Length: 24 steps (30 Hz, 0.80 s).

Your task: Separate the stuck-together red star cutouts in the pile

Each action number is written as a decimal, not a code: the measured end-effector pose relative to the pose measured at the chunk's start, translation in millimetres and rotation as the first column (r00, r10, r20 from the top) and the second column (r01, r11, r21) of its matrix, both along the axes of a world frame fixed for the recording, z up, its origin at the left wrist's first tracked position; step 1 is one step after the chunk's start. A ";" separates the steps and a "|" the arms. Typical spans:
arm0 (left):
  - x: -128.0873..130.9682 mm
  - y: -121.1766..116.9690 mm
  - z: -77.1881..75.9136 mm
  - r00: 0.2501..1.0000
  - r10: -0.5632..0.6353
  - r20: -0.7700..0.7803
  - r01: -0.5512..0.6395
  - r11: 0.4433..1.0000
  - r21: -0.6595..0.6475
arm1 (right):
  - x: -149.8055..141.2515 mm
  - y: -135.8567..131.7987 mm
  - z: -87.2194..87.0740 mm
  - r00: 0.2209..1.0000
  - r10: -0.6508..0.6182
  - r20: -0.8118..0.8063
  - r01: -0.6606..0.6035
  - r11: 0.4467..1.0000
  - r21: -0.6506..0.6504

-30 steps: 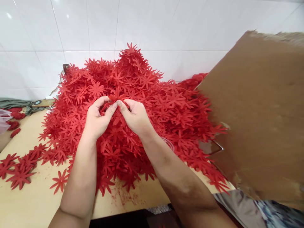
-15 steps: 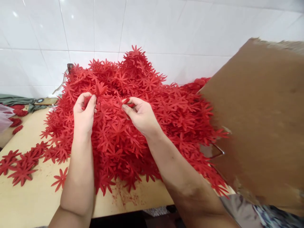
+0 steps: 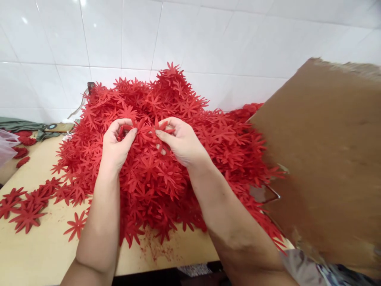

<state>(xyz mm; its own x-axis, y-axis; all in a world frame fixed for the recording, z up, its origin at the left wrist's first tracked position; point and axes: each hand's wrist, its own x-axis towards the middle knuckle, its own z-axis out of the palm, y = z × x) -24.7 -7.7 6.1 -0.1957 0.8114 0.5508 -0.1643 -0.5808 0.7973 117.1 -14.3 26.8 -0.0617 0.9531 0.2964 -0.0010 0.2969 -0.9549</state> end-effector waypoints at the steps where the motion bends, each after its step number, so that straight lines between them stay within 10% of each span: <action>1: 0.3 -0.3 -0.1 1.000 -0.012 0.005 0.012 1.000 -0.002 | -1.2 -0.5 1.8 1.000 0.000 -0.001 0.000 1.000 -0.022; 24: 5.7 -7.2 3.3 0.982 -0.129 -0.142 0.129 0.992 -0.005 | -12.6 8.5 -6.9 0.933 -0.278 0.228 0.165 0.894 0.416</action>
